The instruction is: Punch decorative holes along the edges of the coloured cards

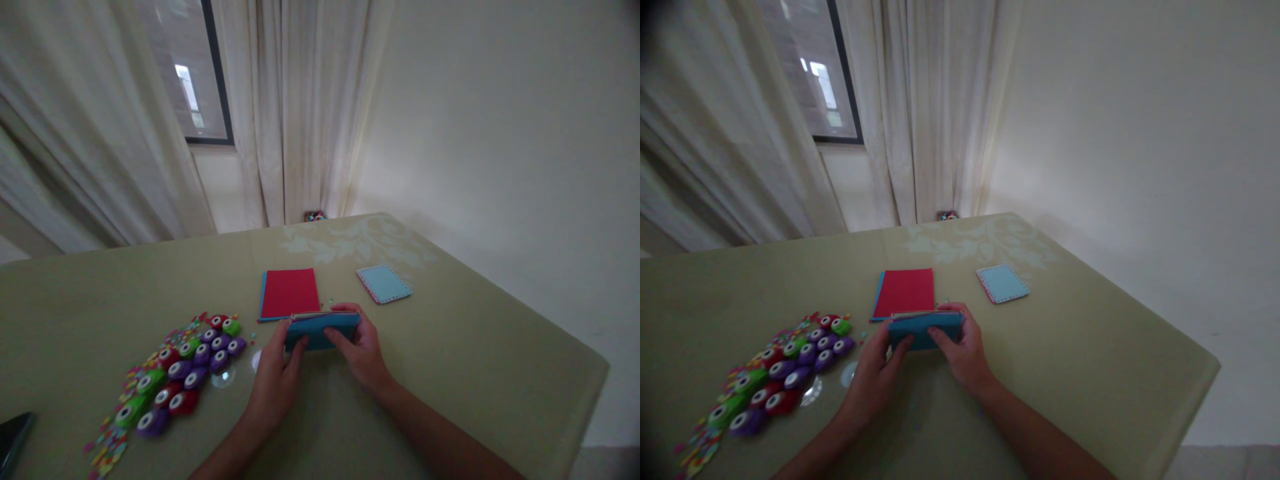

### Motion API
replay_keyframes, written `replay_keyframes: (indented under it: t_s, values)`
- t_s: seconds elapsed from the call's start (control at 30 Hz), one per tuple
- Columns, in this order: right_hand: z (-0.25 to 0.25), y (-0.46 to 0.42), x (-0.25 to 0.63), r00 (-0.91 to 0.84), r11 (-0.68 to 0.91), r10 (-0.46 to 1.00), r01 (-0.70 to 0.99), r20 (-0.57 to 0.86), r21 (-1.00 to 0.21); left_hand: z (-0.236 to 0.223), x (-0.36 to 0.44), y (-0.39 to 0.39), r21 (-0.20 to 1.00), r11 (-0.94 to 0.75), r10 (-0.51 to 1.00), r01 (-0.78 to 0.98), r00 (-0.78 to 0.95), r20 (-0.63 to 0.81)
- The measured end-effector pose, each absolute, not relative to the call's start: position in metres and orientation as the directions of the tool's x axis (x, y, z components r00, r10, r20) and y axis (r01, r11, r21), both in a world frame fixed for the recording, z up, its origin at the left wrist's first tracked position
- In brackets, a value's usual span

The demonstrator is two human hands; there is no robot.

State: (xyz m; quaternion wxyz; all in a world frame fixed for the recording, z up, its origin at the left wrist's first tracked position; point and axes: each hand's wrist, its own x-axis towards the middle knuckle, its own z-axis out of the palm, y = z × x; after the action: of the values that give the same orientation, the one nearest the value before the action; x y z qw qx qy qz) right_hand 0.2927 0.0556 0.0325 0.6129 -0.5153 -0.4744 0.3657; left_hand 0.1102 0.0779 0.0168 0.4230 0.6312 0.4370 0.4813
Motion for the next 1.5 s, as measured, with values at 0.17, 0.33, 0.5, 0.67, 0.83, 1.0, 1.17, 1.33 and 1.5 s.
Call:
replay_keyframes:
  t_s: [0.17,0.33,0.5,0.67,0.83,1.0,1.17,1.33,1.5]
  values:
    - [0.03,0.057,0.293,0.263,0.184,0.948,0.004,0.179,-0.983,0.025,0.108,0.077,0.955,-0.263,0.956,0.14,0.169,0.239]
    - [0.03,0.058,0.29,0.22,0.204,0.954,0.033,0.206,-0.978,0.016,0.105,0.082,0.956,-0.259,0.959,0.135,0.158,0.237]
    - [0.025,0.06,0.292,0.188,0.165,0.967,0.051,0.172,-0.985,0.005,0.106,0.082,0.961,-0.246,0.964,0.129,0.138,0.228]
    - [0.008,0.066,0.296,0.25,0.095,0.963,0.044,0.103,-0.994,0.006,0.104,0.086,0.975,-0.213,0.974,0.069,0.09,0.207]
    - [0.005,0.066,0.294,0.269,0.121,0.954,0.061,0.133,-0.991,0.012,0.103,0.084,0.98,-0.196,0.979,0.025,0.063,0.194]
    - [0.008,0.065,0.293,0.254,0.091,0.962,0.03,0.096,-0.995,0.013,0.104,0.082,0.983,-0.183,0.983,0.003,-0.003,0.183]
    - [0.009,0.066,0.294,0.246,0.097,0.965,-0.007,0.092,-0.995,0.018,0.098,0.088,0.982,-0.186,0.982,0.023,-0.025,0.186]
    - [0.008,0.067,0.295,0.26,0.065,0.964,-0.036,0.054,-0.997,0.023,0.091,0.093,0.983,-0.179,0.984,0.045,-0.011,0.18]
    - [0.007,0.069,0.296,0.245,0.087,0.967,-0.049,0.072,-0.995,0.033,0.085,0.1,0.985,-0.169,0.985,0.047,-0.018,0.17]
